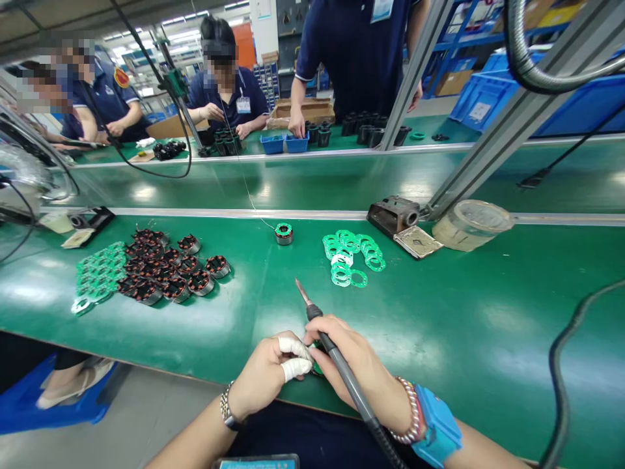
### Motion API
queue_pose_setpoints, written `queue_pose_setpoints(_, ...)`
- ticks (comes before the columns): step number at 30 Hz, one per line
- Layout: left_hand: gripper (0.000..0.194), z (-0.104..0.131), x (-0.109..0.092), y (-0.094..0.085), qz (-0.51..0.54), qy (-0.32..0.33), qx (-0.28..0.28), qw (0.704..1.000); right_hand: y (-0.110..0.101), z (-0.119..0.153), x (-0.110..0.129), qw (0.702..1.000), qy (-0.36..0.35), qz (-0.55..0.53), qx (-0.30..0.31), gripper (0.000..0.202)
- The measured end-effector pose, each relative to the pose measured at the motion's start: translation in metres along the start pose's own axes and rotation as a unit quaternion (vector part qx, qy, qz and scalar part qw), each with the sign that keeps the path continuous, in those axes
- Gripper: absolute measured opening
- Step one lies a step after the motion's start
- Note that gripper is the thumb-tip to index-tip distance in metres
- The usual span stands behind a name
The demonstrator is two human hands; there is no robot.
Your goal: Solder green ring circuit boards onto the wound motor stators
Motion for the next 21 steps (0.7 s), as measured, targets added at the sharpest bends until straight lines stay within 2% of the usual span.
queue_pose_setpoints(7,0.027,-0.001,-0.0022,0.0002,0.029,-0.017,-0.01,0.999,-0.0014,-0.0024,-0.0022,0.999,-0.007,-0.032,0.037,0.036)
queue_pose_setpoints(11,0.029,-0.0008,0.002,-0.0012,0.048,-0.025,-0.038,0.998,-0.0016,-0.0008,-0.0027,1.0,-0.008,-0.007,0.025,0.033)
queue_pose_setpoints(16,0.028,-0.001,0.0054,-0.0037,0.056,-0.02,-0.032,0.998,-0.0016,0.0011,-0.0058,0.994,-0.089,0.07,0.001,0.024)
queue_pose_setpoints(21,0.028,-0.0051,0.0069,-0.0074,0.075,-0.031,-0.009,0.997,-0.002,-0.0046,-0.0079,0.977,-0.174,0.116,0.028,0.016)
Point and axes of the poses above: each hand's wrist, its own z-axis away from the middle knuckle, its own y-axis out of the palm, x = y × z, the point moved 1 cm from there along -z, towards the middle knuckle, and after that the axes turned 11 degrees about -y, right-handed, at the moved point
